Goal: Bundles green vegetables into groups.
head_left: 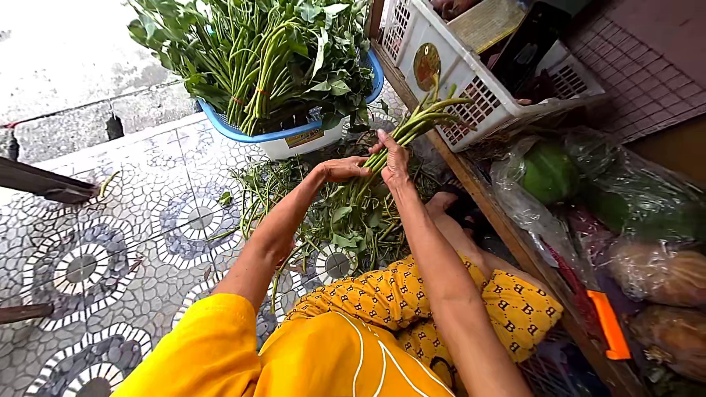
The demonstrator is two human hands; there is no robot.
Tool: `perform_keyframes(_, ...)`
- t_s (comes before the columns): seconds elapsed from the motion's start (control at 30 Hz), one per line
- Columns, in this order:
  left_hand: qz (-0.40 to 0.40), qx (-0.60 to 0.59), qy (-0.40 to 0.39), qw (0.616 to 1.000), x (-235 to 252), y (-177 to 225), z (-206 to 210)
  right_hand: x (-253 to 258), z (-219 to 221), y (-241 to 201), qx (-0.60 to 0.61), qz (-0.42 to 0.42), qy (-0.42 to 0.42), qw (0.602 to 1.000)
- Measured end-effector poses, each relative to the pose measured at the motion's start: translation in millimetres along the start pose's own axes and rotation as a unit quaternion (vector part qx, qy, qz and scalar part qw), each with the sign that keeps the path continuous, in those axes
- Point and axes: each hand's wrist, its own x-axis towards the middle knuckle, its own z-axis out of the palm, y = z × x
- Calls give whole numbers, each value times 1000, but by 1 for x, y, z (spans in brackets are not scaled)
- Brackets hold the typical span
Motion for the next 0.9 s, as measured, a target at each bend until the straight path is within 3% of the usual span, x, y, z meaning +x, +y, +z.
perform_keyframes(0.03, -27, 14, 29, 999, 1, -19, -6, -4, -13, 9, -15, -36, 14, 999)
perform_keyframes(0.1, -94, 36, 190, 977, 5, -74, -15, -10, -42, 26, -61, -92, 57, 992)
perform_keyframes(0.17, -180, 121, 339, 916, 9, -135, -17, -13, -64, 39, -140, -117, 105, 978)
perform_keyframes(0.2, -218, 161, 358, 893, 8, -160, -12, -13, -70, 42, -166, -124, 128, 970)
perform_keyframes(0.27, -251, 246, 301, 887, 1, -193, 9, -12, -74, 43, -200, -124, 148, 960)
perform_keyframes(0.37, -326, 361, 175, 856, 7, -194, 40, -13, -69, 39, -219, -143, 154, 953)
perform_keyframes(0.5, -349, 450, 136, 811, 22, -196, 49, -55, -45, -10, -327, -19, 137, 935)
perform_keyframes(0.53, -346, 464, 124, 806, 25, -198, 47, -54, -46, -9, -329, -22, 138, 934)
perform_keyframes(0.63, -372, 479, 125, 785, 31, -197, 45, -15, -65, 40, -271, -118, 154, 943)
perform_keyframes(0.7, -395, 459, 156, 780, 35, -196, 47, -11, -66, 45, -256, -127, 152, 946)
perform_keyframes(0.77, -408, 450, 160, 778, 36, -198, 50, -30, -55, 18, -277, -89, 145, 946)
perform_keyframes(0.83, -417, 433, 165, 782, 34, -197, 51, -63, -35, -33, -313, 5, 124, 942)
perform_keyframes(0.9, -432, 406, 170, 787, 31, -192, 46, -69, -32, -40, -300, 6, 117, 947)
